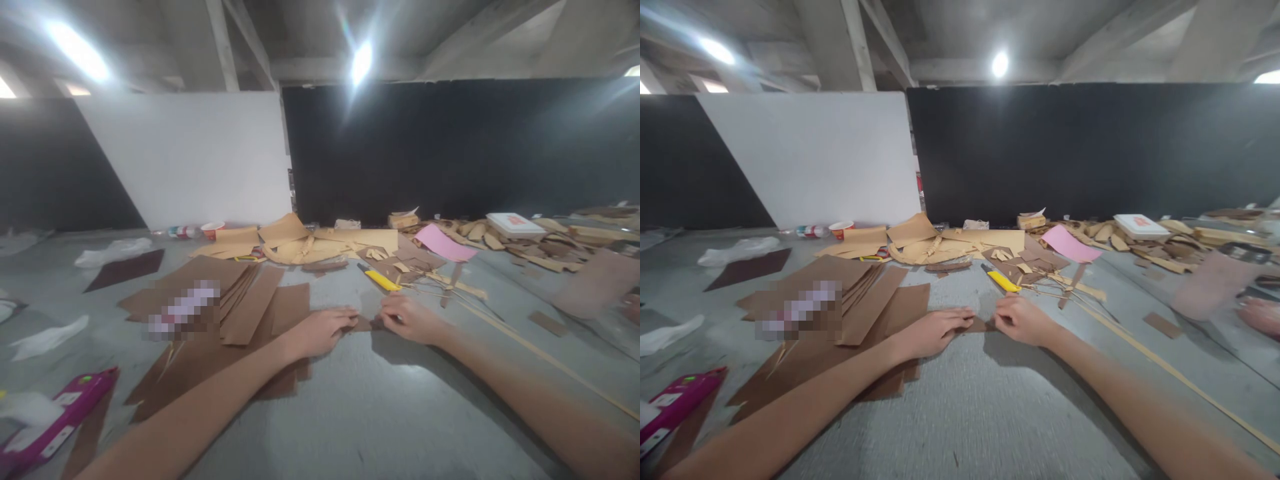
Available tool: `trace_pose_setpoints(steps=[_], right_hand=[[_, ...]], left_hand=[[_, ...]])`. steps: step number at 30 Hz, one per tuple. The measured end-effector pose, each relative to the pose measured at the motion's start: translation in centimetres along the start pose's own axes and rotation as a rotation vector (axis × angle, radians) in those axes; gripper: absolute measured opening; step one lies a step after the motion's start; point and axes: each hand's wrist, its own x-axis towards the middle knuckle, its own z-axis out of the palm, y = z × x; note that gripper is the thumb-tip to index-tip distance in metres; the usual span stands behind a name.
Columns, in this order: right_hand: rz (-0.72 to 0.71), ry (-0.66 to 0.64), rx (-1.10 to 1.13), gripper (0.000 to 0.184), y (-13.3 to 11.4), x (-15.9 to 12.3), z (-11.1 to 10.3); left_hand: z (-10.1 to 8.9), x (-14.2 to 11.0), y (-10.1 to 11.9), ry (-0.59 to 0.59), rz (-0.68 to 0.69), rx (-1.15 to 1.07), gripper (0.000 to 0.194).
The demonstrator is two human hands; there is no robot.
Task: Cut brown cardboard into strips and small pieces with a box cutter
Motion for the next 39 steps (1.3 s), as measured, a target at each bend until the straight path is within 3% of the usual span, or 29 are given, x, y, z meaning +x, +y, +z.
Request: trace_pose_setpoints(steps=[4, 7, 10, 13, 16, 25, 30, 36, 39], right_hand=[[0.071, 0.118, 0.054, 0.039, 0.7, -0.1, 1.0], [0.071, 0.137, 0.092, 0.035, 0.5, 0.0, 1.1], [-0.019, 0.071, 0.140, 0.030, -0.7, 0.2, 0.6], [-0.122, -0.061, 0.160, 0.041, -2.1, 0.5, 0.1], [-0.162, -0.124, 0.134, 0.049, -2.5, 0.6, 0.0], [-0.238, -0.100, 0.068, 0.035, -2.2, 0.2, -0.3], [-0.165, -0.084, -0.054, 0.032, -2.5, 0.4, 0.9], [-0.095, -0.060, -0.127, 0.032, -2.3, 0.7, 2.0], [0.018, 0.029, -0.168, 0.035, -0.9, 0.8, 1.8]], left_hand=[[-0.7, 0.0, 0.4, -0.064, 0.276, -0.003, 0.043], [-1.2, 0.1, 0.8, -0.050, 0.352, 0.081, 0.033], [-1.4, 0.1, 1.0, -0.050, 0.362, 0.166, 0.030], [-1.2, -0.1, 0.9, -0.047, 0.361, 0.211, 0.028], [-1.0, -0.3, 0.5, -0.016, 0.338, 0.207, 0.027], [-0.5, -0.8, -0.6, 0.096, 0.155, 0.368, 0.024], [-0.3, -1.0, -0.3, 0.157, -0.023, 0.392, 0.039], [-0.1, -0.9, 1.3, 0.026, -0.100, 0.379, 0.038], [0.3, -0.7, 2.0, -0.023, -0.147, 0.419, 0.041]])
